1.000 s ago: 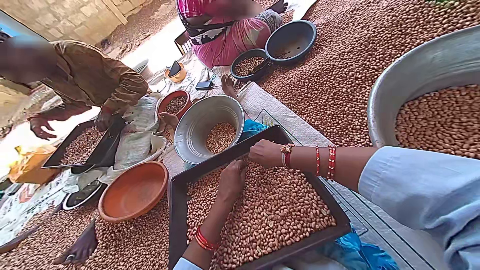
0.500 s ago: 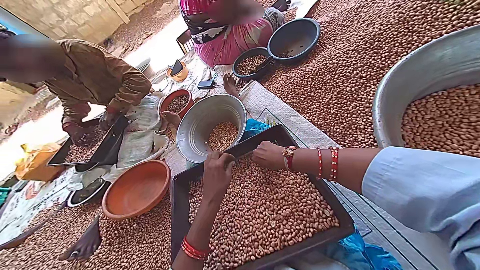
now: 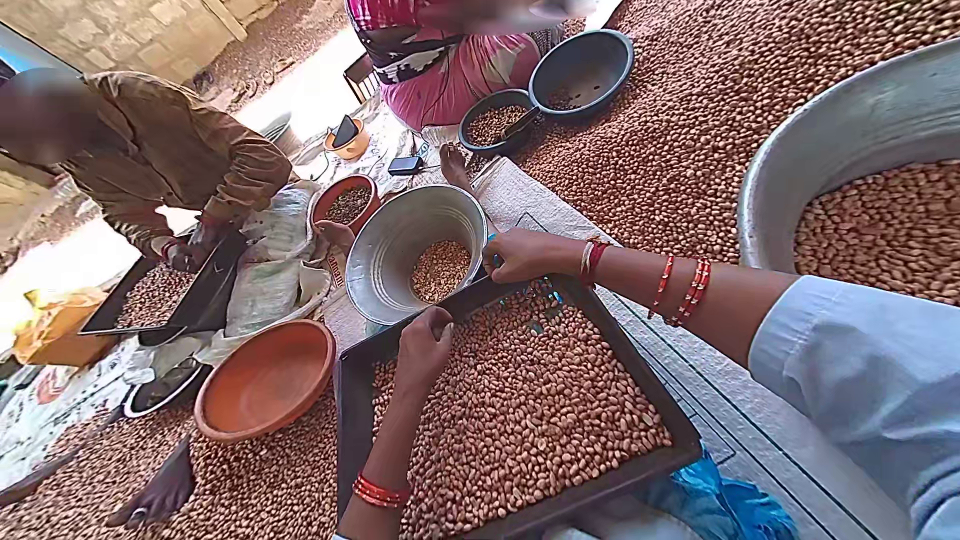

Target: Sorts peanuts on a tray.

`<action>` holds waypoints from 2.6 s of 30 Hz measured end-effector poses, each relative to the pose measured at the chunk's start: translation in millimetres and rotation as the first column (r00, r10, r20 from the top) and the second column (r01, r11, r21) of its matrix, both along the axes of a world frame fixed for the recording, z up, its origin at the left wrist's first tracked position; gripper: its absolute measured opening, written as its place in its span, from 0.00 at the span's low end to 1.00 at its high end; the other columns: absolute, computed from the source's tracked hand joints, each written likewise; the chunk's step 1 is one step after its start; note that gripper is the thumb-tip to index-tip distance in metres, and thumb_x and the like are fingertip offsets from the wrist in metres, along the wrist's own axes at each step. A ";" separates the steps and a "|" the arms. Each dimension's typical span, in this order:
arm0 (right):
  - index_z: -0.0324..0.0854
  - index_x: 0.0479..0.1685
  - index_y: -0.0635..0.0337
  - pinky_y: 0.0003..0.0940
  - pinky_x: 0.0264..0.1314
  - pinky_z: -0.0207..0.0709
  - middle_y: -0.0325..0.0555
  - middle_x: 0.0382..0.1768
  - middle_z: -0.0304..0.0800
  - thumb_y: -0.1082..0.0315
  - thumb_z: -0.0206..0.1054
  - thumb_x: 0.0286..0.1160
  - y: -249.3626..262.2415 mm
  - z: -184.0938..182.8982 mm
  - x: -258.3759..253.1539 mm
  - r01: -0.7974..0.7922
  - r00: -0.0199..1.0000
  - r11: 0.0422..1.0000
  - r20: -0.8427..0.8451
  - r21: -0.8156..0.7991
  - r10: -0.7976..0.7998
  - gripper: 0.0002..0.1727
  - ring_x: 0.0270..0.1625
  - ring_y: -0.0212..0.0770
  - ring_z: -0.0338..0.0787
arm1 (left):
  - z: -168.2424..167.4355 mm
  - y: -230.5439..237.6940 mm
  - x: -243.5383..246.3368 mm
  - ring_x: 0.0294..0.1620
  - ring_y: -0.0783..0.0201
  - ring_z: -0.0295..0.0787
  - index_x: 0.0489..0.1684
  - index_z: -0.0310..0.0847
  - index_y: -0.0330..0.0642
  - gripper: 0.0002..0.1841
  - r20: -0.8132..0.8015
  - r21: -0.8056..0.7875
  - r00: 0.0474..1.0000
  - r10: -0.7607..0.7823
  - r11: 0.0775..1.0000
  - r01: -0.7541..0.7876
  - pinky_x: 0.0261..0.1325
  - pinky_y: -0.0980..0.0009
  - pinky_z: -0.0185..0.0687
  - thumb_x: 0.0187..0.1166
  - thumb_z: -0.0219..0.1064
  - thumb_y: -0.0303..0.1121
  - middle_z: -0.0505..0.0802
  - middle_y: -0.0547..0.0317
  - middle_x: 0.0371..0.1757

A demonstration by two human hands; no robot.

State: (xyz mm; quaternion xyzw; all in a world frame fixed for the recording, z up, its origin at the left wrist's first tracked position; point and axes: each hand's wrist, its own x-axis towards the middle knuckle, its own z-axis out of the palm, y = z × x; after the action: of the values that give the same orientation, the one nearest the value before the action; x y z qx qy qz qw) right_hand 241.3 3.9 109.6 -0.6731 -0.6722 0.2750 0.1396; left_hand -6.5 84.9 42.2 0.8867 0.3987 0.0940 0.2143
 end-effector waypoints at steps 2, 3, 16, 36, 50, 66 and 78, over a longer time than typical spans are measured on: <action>0.89 0.40 0.61 0.53 0.46 0.77 0.51 0.36 0.89 0.66 0.68 0.80 -1.5 -8.5 -1.2 -0.036 0.992 0.999 0.123 -0.002 0.036 0.08 0.44 0.51 0.88 | -3.0 -4.8 4.1 0.56 0.42 0.92 0.56 0.89 0.31 0.13 -0.161 0.009 0.987 -0.018 1.000 0.020 0.65 0.45 0.83 0.82 0.65 0.28 0.94 0.38 0.52; 0.89 0.37 0.62 0.56 0.46 0.79 0.52 0.36 0.89 0.68 0.69 0.78 -3.0 -13.4 -3.0 -0.032 0.983 0.999 0.183 -0.014 0.034 0.07 0.44 0.53 0.89 | -4.6 -8.5 7.6 0.61 0.40 0.91 0.57 0.89 0.31 0.13 -0.229 0.021 0.973 -0.012 1.000 0.017 0.68 0.43 0.81 0.83 0.63 0.28 0.93 0.36 0.54; 0.80 0.52 0.79 0.60 0.56 0.79 0.70 0.52 0.86 0.79 0.54 0.86 -20.4 -28.5 -30.6 -0.047 0.903 0.957 0.398 -0.286 0.164 0.11 0.60 0.67 0.87 | -3.9 7.0 -4.2 0.31 0.71 0.79 0.48 0.85 0.34 0.08 0.149 -0.238 0.987 0.056 0.971 -0.019 0.39 0.71 0.75 0.79 0.66 0.27 0.87 0.60 0.35; 0.79 0.54 0.79 0.56 0.57 0.79 0.69 0.54 0.85 0.78 0.54 0.86 -20.3 -29.8 -38.4 0.000 0.897 0.957 0.423 -0.291 0.129 0.11 0.61 0.65 0.87 | -7.6 -80.6 48.8 0.59 0.48 0.92 0.61 0.88 0.40 0.15 -0.270 -0.215 0.859 -0.436 0.896 0.388 0.67 0.49 0.81 0.86 0.61 0.34 0.94 0.46 0.56; 0.80 0.51 0.78 0.63 0.56 0.77 0.69 0.54 0.86 0.72 0.62 0.84 -15.7 -24.7 -29.3 -0.036 0.924 0.946 0.350 -0.321 0.154 0.13 0.62 0.67 0.86 | -0.2 -43.6 15.1 0.65 0.39 0.84 0.46 0.95 0.41 0.08 -0.048 0.140 0.959 -0.279 0.949 0.283 0.69 0.46 0.77 0.74 0.72 0.27 0.92 0.40 0.56; 0.82 0.46 0.77 0.67 0.53 0.78 0.70 0.51 0.86 0.71 0.71 0.76 -22.7 -24.4 -41.3 -0.164 0.932 0.933 0.260 -0.321 0.254 0.13 0.58 0.70 0.87 | -2.8 -30.2 7.2 0.29 0.76 0.83 0.48 0.83 0.33 0.13 0.278 -0.465 0.960 -0.035 0.869 0.166 0.38 0.75 0.83 0.74 0.54 0.25 0.88 0.64 0.35; 0.79 0.53 0.80 0.62 0.56 0.77 0.72 0.54 0.85 0.76 0.59 0.84 -31.4 -29.0 -59.7 -0.165 0.891 0.919 0.346 -0.358 0.295 0.12 0.61 0.69 0.86 | 4.4 -66.1 9.4 0.64 0.47 0.89 0.58 0.91 0.42 0.12 -0.346 -0.168 0.882 -0.319 0.946 0.277 0.70 0.49 0.80 0.84 0.65 0.32 0.93 0.45 0.59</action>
State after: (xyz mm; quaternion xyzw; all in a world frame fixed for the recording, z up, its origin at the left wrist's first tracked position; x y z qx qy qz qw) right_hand 181.6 -27.6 80.6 -0.6424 -0.7089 0.2538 -0.1428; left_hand 2.8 18.8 46.5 0.9255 0.2953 -0.1310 0.1974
